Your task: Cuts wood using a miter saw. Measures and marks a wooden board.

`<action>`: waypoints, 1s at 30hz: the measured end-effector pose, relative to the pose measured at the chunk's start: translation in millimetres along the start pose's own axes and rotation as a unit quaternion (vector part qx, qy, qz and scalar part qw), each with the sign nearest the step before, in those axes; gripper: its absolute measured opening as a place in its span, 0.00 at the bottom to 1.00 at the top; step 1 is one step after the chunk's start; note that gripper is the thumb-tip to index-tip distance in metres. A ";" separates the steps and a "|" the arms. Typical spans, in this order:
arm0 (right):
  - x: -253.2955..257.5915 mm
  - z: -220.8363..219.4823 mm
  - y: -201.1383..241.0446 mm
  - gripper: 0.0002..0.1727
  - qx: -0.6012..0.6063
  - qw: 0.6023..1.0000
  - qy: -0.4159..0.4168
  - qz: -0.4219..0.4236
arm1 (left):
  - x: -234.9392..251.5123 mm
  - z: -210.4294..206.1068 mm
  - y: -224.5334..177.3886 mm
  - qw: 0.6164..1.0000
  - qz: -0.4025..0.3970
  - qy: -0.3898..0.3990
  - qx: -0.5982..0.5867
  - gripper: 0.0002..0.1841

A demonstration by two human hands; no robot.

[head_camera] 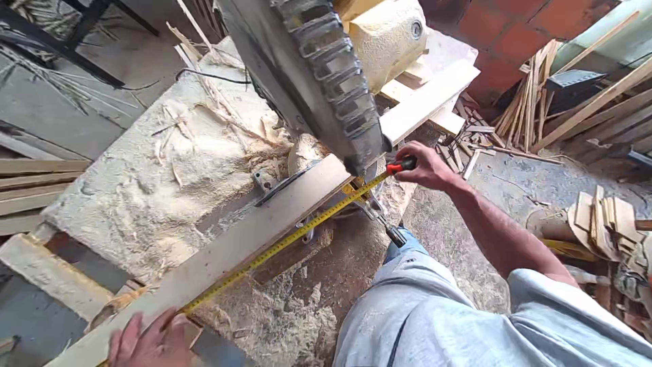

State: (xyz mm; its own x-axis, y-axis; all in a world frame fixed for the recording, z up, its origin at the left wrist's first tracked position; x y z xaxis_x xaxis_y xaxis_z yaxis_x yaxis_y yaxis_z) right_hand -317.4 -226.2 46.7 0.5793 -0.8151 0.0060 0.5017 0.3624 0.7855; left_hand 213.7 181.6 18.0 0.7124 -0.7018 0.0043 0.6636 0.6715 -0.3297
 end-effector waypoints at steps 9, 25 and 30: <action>122.5 265.1 -148.9 0.30 -0.059 0.996 -0.063 0.009 | -53.5 -129.9 -457.8 0.938 -0.255 -0.097 -0.212 0.16; 168.7 347.1 -288.1 0.46 -0.053 0.996 0.036 -0.056 | 34.1 -204.8 -569.0 0.990 -0.077 0.012 -0.115 0.11; 122.0 394.8 -184.1 0.34 -0.080 0.981 -0.115 0.131 | 36.6 -202.1 -569.2 0.990 -0.069 0.020 -0.121 0.10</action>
State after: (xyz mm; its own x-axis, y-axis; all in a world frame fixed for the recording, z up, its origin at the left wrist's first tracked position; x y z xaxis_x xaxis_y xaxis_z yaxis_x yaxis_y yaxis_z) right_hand -592.6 -570.8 147.2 0.5504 -0.7581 0.3498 0.4599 0.6250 0.6308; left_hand -184.1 -274.4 15.1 0.6055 -0.7952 0.0305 0.6770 0.4946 -0.5450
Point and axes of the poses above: each hand's wrist, its own x-axis towards the middle knuckle, its own z-axis out of the back of the hand, y = z × x, the point moved 7 cm from there along x, towards the middle knuckle, and after that the axes turned 8 degrees about z, right-handed, at the moved point
